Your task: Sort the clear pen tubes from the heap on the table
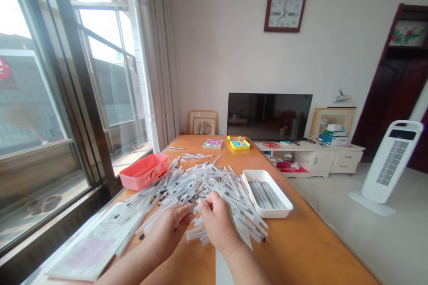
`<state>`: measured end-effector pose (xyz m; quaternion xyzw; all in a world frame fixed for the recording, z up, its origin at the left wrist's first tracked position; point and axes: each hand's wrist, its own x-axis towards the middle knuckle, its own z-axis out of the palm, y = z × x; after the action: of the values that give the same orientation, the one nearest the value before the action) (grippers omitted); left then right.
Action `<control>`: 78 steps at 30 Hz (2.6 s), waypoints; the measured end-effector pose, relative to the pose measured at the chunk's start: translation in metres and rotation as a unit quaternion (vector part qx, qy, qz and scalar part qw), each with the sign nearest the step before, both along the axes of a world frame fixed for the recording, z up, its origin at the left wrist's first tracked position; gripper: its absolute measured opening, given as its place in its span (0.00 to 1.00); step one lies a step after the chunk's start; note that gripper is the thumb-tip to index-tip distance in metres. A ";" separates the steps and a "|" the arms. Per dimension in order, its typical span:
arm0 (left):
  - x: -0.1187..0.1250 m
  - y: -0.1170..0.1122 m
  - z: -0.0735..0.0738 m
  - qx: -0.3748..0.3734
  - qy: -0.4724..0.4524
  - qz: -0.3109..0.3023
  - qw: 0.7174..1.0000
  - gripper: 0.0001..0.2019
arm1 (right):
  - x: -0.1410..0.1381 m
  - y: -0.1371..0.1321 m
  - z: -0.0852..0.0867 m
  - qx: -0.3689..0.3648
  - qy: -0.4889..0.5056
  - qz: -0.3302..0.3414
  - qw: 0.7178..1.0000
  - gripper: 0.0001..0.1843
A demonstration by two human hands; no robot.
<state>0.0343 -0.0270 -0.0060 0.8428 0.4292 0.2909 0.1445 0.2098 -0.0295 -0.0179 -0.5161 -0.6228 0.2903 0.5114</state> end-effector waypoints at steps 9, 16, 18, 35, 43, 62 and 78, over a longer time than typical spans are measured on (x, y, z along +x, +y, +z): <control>0.022 0.003 0.022 -0.062 0.026 0.033 0.997 0.10 | 0.011 0.009 -0.005 0.034 0.017 -0.047 0.998 0.21; 0.036 0.004 0.001 -0.077 -0.034 0.020 0.996 0.10 | 0.019 0.014 -0.008 0.032 0.048 -0.060 0.997 0.25; 0.036 0.004 -0.004 -0.088 -0.051 0.007 0.995 0.11 | 0.019 0.013 -0.006 -0.004 0.089 -0.035 0.995 0.24; 0.030 0.005 -0.009 -0.075 -0.086 0.023 0.993 0.11 | 0.011 0.009 -0.003 -0.084 0.206 -0.005 0.975 0.23; 0.030 0.004 -0.010 -0.073 -0.102 0.015 0.992 0.11 | 0.010 0.007 0.000 -0.079 0.213 0.023 0.974 0.20; 0.031 0.007 -0.022 -0.087 -0.116 0.012 0.989 0.12 | 0.011 0.008 0.001 -0.071 0.200 -0.017 0.977 0.23; 0.031 0.005 -0.017 -0.119 -0.173 0.007 0.978 0.16 | 0.014 0.006 0.006 -0.085 0.220 -0.002 0.972 0.23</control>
<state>0.0655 -0.0219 -0.0225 0.7536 0.4354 0.3801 0.3132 0.2238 -0.0231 -0.0119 -0.4822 -0.4668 0.4475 0.5910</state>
